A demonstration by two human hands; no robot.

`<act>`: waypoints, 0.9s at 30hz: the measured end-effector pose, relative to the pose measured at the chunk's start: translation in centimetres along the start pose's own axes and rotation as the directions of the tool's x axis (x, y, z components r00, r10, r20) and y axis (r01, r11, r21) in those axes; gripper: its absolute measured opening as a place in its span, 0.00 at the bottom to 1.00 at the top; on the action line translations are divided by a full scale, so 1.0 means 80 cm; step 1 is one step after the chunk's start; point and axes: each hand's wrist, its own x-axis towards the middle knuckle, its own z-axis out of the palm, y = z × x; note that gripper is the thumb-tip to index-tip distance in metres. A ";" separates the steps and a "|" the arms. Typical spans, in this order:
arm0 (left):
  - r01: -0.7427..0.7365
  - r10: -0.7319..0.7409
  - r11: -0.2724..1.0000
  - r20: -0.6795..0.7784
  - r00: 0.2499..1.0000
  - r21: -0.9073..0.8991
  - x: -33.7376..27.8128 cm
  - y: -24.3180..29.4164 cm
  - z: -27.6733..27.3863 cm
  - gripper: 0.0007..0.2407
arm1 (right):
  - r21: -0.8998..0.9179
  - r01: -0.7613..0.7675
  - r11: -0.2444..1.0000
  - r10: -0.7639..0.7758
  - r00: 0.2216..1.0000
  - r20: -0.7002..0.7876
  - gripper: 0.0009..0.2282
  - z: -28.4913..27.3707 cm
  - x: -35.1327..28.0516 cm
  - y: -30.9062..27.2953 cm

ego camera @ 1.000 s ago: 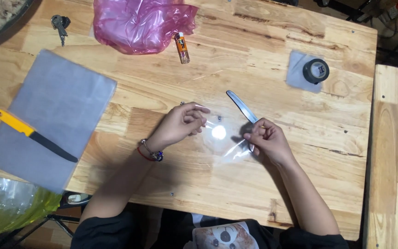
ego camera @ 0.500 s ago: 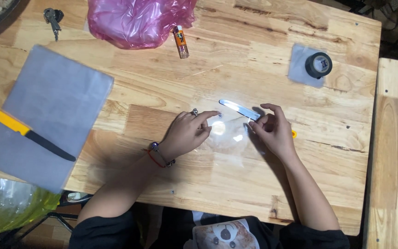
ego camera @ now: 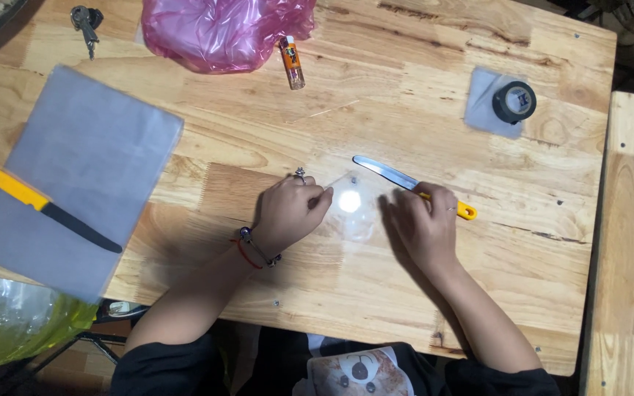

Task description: Cutting small pieces of clear plastic film from a larger sheet using a utility knife on a wooden workbench.

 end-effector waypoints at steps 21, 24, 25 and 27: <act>-0.398 0.347 0.886 0.229 0.909 0.239 0.010 -0.002 -0.009 0.30 | -0.235 -0.437 0.868 0.483 0.636 0.602 0.36 -0.025 0.010 0.050; -0.503 0.456 0.853 0.266 0.849 0.142 0.009 -0.004 -0.001 0.26 | -0.076 -0.559 0.826 0.470 0.608 0.640 0.29 -0.022 0.009 0.065; -0.536 0.497 0.832 0.238 0.834 0.143 0.009 -0.006 0.003 0.26 | -0.044 -0.559 0.828 0.452 0.619 0.642 0.28 -0.017 0.005 0.071; -0.571 0.539 0.808 0.210 0.816 0.144 0.010 -0.009 0.012 0.26 | -0.013 -0.559 0.829 0.435 0.631 0.642 0.26 -0.016 0.003 0.076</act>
